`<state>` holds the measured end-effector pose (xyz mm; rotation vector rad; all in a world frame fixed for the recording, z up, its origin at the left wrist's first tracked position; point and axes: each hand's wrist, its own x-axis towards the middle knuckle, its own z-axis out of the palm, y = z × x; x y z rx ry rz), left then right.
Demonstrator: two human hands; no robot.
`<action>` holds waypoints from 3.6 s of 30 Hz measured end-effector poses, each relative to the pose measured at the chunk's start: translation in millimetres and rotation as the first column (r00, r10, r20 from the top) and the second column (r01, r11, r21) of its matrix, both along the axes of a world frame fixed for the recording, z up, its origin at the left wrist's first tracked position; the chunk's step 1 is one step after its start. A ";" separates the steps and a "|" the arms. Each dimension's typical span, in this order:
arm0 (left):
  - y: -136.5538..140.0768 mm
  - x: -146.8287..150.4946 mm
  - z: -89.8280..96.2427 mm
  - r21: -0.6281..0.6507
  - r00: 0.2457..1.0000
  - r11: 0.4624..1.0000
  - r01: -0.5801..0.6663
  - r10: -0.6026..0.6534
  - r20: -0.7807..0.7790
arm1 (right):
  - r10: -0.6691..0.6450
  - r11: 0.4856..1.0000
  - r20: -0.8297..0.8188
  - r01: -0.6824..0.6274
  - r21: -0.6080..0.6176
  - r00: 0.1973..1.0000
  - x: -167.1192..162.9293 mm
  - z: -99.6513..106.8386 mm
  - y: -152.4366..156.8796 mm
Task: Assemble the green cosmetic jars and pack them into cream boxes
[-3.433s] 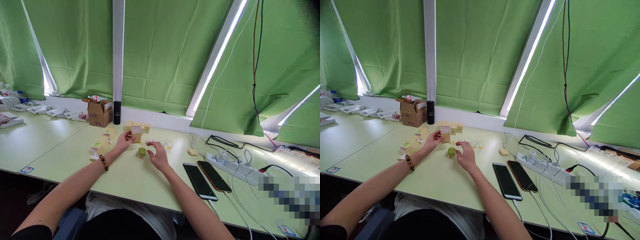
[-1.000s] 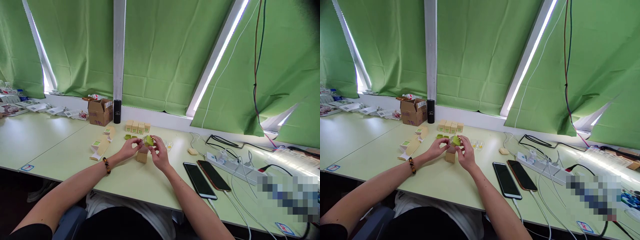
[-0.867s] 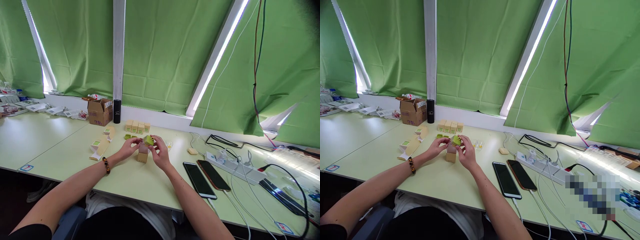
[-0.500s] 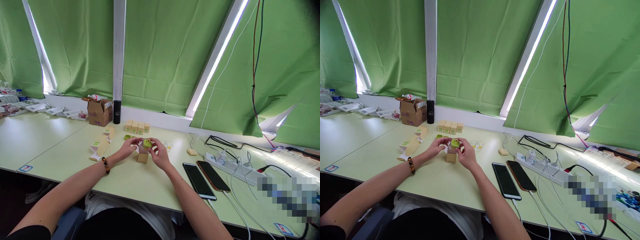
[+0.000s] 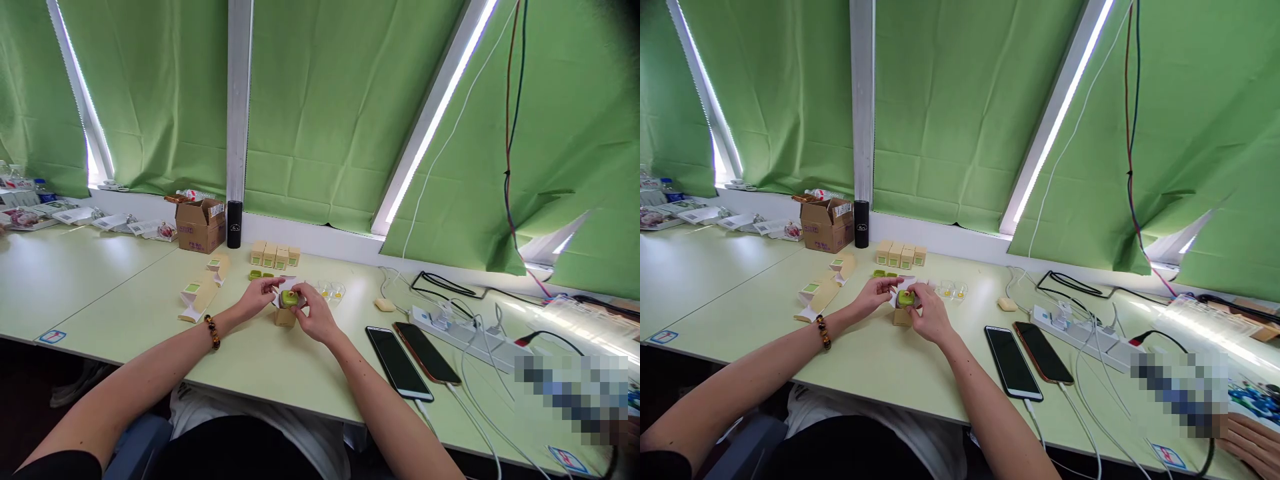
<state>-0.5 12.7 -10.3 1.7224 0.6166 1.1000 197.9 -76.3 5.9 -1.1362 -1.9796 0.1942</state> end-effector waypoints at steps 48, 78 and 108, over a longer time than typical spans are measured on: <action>-1.5 -1.4 3.8 -0.074 1.000 0.997 0.016 -0.016 -0.009 | -0.148 0.987 -0.280 0.125 -0.097 0.949 -9.5 -20.8 20.3; -2.9 1.6 -4.9 0.156 0.981 0.985 -0.075 0.101 -0.167 | -0.197 0.969 -0.442 0.105 -0.225 0.875 -9.7 -34.0 30.0; -14.9 -20.5 19.2 0.599 0.951 0.801 0.004 0.182 -0.250 | -0.056 0.980 -0.186 0.089 0.177 0.981 -10.9 -19.6 6.9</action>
